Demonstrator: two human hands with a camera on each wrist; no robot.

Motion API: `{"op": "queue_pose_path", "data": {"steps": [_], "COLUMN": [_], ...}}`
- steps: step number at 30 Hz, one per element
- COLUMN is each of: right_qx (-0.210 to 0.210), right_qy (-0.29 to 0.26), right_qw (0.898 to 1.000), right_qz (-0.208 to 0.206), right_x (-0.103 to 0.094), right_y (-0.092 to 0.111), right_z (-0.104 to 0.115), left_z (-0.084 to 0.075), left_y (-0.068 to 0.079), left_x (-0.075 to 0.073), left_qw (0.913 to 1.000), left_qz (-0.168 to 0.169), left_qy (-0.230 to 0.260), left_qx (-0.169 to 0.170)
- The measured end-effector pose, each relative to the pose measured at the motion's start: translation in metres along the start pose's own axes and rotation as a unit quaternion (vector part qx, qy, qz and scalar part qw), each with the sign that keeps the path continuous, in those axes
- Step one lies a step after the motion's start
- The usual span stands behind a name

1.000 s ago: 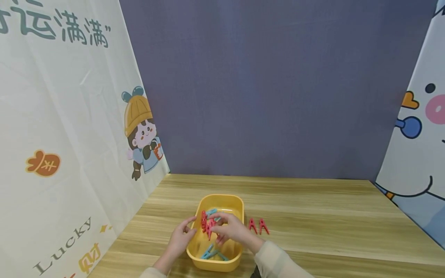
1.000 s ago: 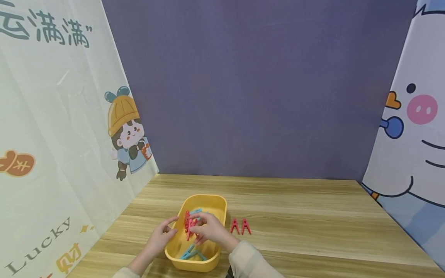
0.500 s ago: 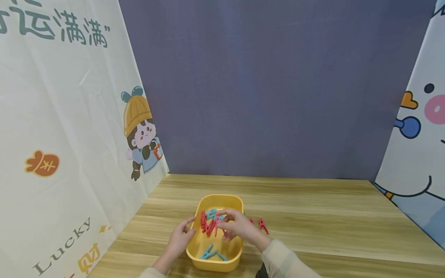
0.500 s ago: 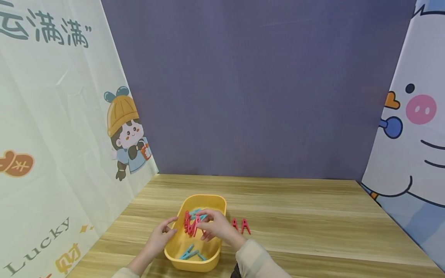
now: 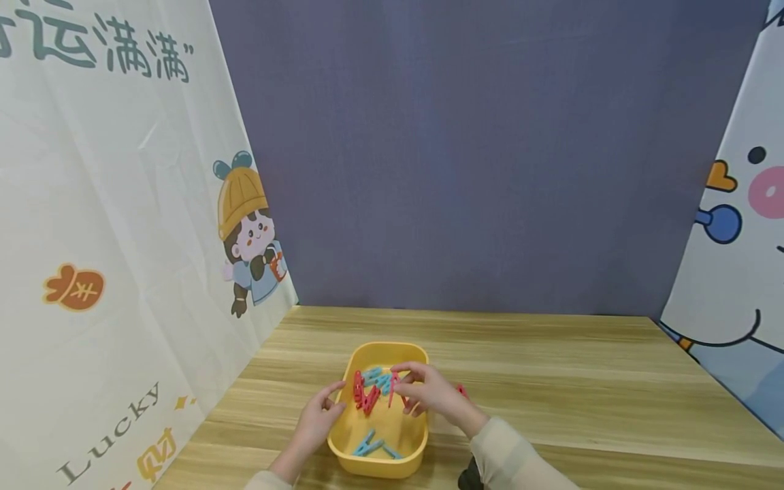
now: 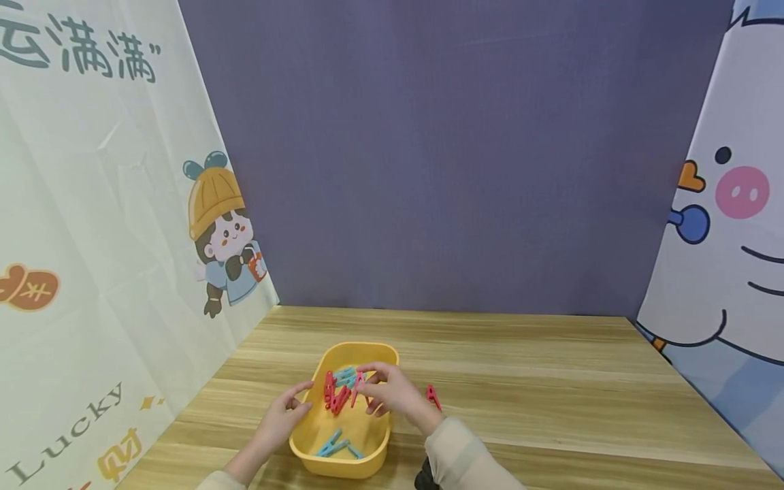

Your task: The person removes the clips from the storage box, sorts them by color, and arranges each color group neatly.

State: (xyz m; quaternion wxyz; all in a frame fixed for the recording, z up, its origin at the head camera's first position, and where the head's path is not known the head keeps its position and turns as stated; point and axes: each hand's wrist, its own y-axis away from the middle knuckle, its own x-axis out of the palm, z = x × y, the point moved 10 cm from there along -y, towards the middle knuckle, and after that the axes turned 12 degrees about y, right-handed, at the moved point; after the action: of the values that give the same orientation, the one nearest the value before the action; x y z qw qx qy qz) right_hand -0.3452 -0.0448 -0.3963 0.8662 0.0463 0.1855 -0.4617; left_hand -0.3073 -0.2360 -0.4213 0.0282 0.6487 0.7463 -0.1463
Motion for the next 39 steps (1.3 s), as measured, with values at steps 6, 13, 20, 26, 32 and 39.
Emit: {"op": "queue_pose_path", "data": {"steps": [6,13,20,26,32,39], "right_qx": [0.005,0.002,0.004,0.004,0.014,0.011], "right_qy": [0.019,0.022,0.015,0.004,0.002,0.020], "right_qw": [1.000,0.999,0.998,0.998,0.997,0.995], "right_qz": [-0.019,-0.035,-0.055,-0.063,-0.075,-0.095], "right_x": [-0.010,-0.022,-0.036,-0.043,-0.050,-0.062], "right_y": [0.000,0.003,0.008,0.011,0.014,0.013], "right_z": [-0.004,-0.006,-0.007,-0.009,-0.014,-0.021], "left_z": [0.000,0.000,0.001,0.001,0.001,0.002], "left_y": [0.000,0.000,-0.001,-0.001,-0.002,-0.002], "left_x": [0.000,0.001,0.001,0.001,0.001,0.001], "left_qw": [1.0000,1.0000,1.0000,1.0000,1.0000,1.0000], "left_qz": [0.001,0.003,0.004,0.002,0.003,0.001], "left_qy": [0.004,0.004,0.006,0.009,0.008,0.004], "left_qx": [-0.003,-0.002,0.000,0.002,0.004,0.006]}}
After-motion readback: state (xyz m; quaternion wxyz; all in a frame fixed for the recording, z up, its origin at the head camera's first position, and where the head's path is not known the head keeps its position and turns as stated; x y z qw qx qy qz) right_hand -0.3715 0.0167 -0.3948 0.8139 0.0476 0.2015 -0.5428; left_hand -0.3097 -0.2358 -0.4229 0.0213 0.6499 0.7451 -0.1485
